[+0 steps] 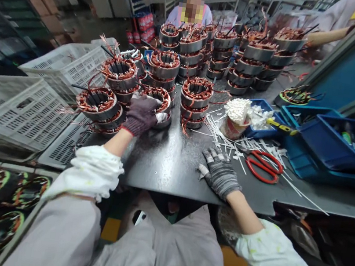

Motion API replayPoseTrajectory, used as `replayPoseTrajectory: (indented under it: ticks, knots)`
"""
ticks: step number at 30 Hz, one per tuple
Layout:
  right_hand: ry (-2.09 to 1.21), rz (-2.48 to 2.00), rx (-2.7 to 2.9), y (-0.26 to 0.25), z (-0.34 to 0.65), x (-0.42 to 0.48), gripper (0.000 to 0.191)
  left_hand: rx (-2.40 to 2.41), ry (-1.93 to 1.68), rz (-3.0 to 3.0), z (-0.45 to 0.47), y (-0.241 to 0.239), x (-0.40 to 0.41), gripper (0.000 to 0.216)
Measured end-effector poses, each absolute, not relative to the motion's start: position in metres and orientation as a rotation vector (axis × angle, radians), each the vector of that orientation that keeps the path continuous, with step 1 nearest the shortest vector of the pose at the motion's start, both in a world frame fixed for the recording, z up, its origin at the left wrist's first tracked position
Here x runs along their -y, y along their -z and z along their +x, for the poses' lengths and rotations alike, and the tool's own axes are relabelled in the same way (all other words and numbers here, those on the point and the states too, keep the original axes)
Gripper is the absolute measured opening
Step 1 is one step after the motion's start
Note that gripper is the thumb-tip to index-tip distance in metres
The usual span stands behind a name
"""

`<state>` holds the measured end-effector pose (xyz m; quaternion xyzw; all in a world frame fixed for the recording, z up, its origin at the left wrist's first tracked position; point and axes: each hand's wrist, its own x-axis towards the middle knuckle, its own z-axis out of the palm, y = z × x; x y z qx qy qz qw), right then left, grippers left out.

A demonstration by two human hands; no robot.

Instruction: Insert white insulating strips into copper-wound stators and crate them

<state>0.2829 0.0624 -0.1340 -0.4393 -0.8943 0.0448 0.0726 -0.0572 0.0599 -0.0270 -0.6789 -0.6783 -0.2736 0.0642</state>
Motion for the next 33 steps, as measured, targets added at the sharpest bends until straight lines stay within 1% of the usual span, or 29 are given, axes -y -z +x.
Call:
replayPoseTrajectory:
  ticks: [2, 4, 7, 10, 12, 14, 15, 18, 21, 23, 25, 27, 29, 31, 33]
  knots:
    - [-0.127, -1.301, 2.670, 0.134, 0.282, -0.059, 0.058, 2.102, 0.566, -2.092, -0.068, 0.027, -0.081, 0.037]
    - [-0.131, -1.291, 2.654, 0.133, 0.279, -0.056, 0.057, 2.116, 0.481, -2.129, -0.070, 0.019, -0.091, 0.038]
    - [-0.140, -1.299, 2.630, 0.132, 0.276, -0.057, 0.055, 1.967, 0.609, -2.120, -0.050, -0.007, -0.094, 0.039]
    - [-0.160, -1.299, 2.612, 0.131, 0.276, -0.058, 0.053, 1.768, 0.790, -2.100, -0.004, -0.030, -0.104, 0.054]
    - [-0.186, -1.285, 2.602, 0.130, 0.278, -0.059, 0.052, 1.785, 0.745, -2.108, 0.027, -0.031, -0.124, 0.061]
    - [-0.218, -1.273, 2.593, 0.129, 0.280, -0.059, 0.050, 1.929, 0.627, -2.138, 0.048, -0.022, -0.149, 0.055]
    - [-0.236, -1.270, 2.592, 0.129, 0.281, -0.059, 0.050, 2.007, 0.626, -2.149, 0.053, -0.016, -0.160, 0.051]
    - [-0.275, -1.276, 2.591, 0.128, 0.281, -0.060, 0.050, 2.133, 0.851, -2.182, 0.054, -0.010, -0.176, 0.046]
    - [-0.276, -1.265, 2.583, 0.129, 0.281, -0.064, 0.049, 2.132, 1.068, -2.183, 0.044, -0.022, -0.152, 0.050]
    - [-0.287, -1.243, 2.542, 0.130, 0.283, -0.066, 0.051, 2.101, 1.134, -2.201, 0.040, -0.029, -0.118, 0.052]
    - [-0.274, -1.242, 2.403, 0.130, 0.288, -0.063, 0.056, 2.052, 1.141, -2.275, 0.040, -0.024, -0.078, 0.046]
    - [-0.188, -1.250, 2.202, 0.126, 0.292, -0.052, 0.064, 1.994, 1.077, -2.378, 0.043, -0.005, -0.039, 0.039]
    - [-0.071, -1.192, 2.110, 0.118, 0.293, -0.032, 0.066, 1.900, 0.946, -2.537, 0.050, 0.023, -0.005, 0.033]
    - [-0.011, -1.061, 2.224, 0.107, 0.291, -0.012, 0.058, 1.850, 0.765, -2.624, 0.058, 0.052, 0.021, 0.032]
    - [-0.032, -0.982, 2.446, 0.096, 0.286, 0.000, 0.046, 1.821, 0.628, -2.579, 0.068, 0.074, 0.039, 0.033]
